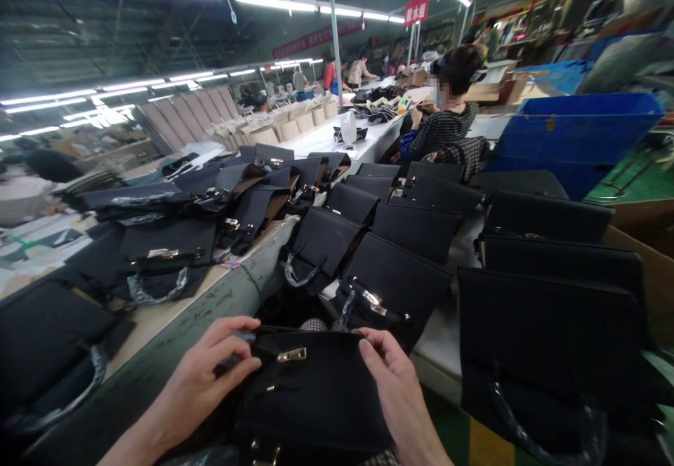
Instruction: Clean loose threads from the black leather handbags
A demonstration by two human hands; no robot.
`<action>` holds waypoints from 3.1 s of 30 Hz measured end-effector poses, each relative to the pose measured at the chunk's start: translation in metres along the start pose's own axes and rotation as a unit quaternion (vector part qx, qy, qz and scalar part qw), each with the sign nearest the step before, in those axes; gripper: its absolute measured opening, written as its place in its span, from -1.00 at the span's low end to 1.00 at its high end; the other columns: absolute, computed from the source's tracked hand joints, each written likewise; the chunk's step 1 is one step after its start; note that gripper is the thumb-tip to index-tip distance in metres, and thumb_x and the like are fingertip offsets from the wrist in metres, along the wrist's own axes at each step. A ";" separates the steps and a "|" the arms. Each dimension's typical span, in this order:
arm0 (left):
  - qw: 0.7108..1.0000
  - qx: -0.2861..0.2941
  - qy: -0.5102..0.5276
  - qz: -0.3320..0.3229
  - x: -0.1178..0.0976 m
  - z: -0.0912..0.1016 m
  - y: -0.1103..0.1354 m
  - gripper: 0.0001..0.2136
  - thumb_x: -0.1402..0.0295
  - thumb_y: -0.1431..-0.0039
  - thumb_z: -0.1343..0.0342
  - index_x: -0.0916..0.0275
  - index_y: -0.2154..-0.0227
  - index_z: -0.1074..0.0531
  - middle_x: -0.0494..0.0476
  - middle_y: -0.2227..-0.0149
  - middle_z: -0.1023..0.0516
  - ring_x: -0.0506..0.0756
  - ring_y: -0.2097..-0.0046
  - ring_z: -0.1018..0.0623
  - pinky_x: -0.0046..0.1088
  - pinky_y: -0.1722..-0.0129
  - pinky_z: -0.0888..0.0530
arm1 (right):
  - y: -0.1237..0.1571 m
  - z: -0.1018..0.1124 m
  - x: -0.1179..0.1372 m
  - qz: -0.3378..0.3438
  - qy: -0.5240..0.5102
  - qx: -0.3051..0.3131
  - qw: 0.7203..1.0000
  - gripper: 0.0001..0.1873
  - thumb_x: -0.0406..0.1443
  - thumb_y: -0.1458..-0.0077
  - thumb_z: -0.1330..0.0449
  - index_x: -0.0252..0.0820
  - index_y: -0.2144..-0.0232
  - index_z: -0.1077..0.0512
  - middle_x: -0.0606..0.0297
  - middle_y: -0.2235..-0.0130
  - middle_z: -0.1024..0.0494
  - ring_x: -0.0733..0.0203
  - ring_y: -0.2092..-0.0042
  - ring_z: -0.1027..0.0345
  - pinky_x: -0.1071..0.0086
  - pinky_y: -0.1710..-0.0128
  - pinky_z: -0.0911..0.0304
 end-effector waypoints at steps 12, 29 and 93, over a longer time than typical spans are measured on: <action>0.870 0.136 0.388 0.274 0.025 -0.056 0.021 -0.71 0.07 -0.19 -0.10 0.24 0.36 -0.41 -0.03 0.47 -0.45 -0.04 0.48 -0.40 -0.60 0.54 -0.30 | -0.002 0.008 0.004 0.029 0.156 -0.024 0.987 -0.45 0.13 -0.07 -0.15 0.00 0.00 -0.35 0.27 0.00 -0.49 0.02 -0.02 -0.36 0.37 0.16 -0.37; 0.987 -0.031 0.147 0.060 0.010 -0.021 0.001 -0.87 0.34 -0.25 -0.08 0.14 0.31 -0.54 -0.02 0.33 -0.59 0.03 0.30 -0.54 -0.55 0.24 -0.40 | 0.001 -0.020 0.061 0.321 0.452 0.025 0.832 -0.80 -0.33 -0.05 -0.16 -0.03 0.21 -0.39 0.18 -0.06 -0.38 -0.03 -0.05 -0.31 0.12 0.00 -0.31; 0.963 -0.031 0.227 0.145 0.043 -0.024 -0.033 -0.85 0.25 -0.13 -0.18 0.23 0.43 -0.52 0.02 0.40 -0.48 0.06 0.30 -0.46 -0.44 0.24 -0.34 | -0.008 -0.131 0.075 0.384 0.555 0.078 0.733 -0.87 -0.34 -0.17 -0.20 -0.15 0.44 -0.39 0.24 0.25 -0.44 0.10 0.19 -0.37 0.27 0.24 -0.29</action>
Point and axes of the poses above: each hand's wrist, its own y-axis away from the middle knuckle, its own z-axis out of the back of the hand, x = y × z, the point moved 10 cm from there along -y, towards the middle knuckle
